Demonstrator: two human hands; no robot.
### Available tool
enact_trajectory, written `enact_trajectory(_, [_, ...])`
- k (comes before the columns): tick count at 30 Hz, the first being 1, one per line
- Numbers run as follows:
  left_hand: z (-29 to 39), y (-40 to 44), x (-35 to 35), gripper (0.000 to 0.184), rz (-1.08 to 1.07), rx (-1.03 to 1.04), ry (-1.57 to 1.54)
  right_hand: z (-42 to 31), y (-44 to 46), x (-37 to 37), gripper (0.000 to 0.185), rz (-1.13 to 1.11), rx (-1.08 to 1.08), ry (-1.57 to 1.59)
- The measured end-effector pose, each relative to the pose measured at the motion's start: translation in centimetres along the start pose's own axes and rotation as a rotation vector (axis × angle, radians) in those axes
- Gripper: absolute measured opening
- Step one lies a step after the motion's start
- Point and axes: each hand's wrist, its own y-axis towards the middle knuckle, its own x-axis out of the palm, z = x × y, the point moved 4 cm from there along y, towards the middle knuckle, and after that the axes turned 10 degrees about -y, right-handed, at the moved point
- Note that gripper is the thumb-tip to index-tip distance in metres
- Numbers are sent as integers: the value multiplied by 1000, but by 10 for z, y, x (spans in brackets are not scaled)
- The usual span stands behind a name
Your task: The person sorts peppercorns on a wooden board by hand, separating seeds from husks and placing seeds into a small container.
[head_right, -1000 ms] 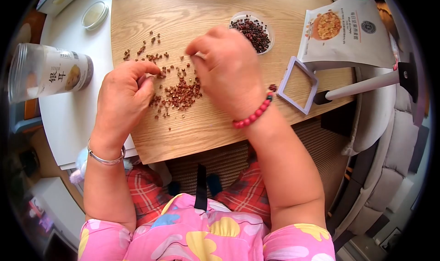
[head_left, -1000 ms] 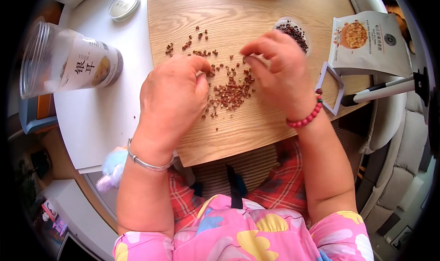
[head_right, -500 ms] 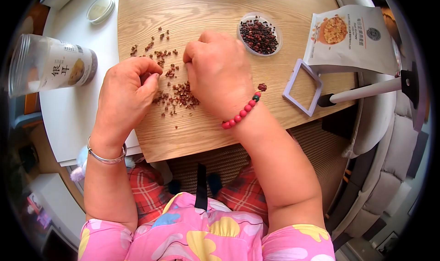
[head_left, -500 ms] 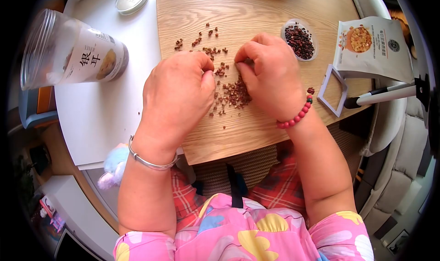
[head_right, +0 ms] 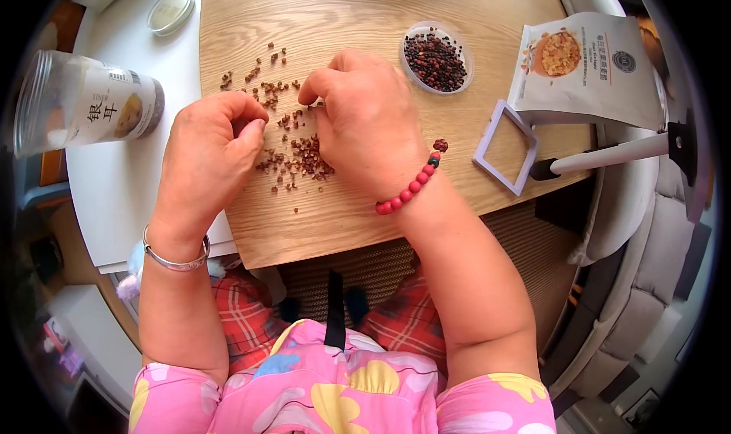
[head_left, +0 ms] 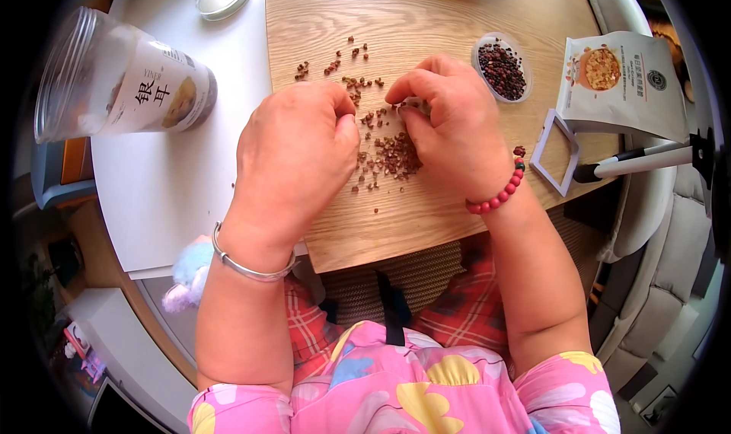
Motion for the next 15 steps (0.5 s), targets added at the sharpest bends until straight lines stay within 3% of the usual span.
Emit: enact_trajectory(15, [-2, 1, -2, 12, -19, -79, 10, -8, 2, 2, 7, -29, -36, 95])
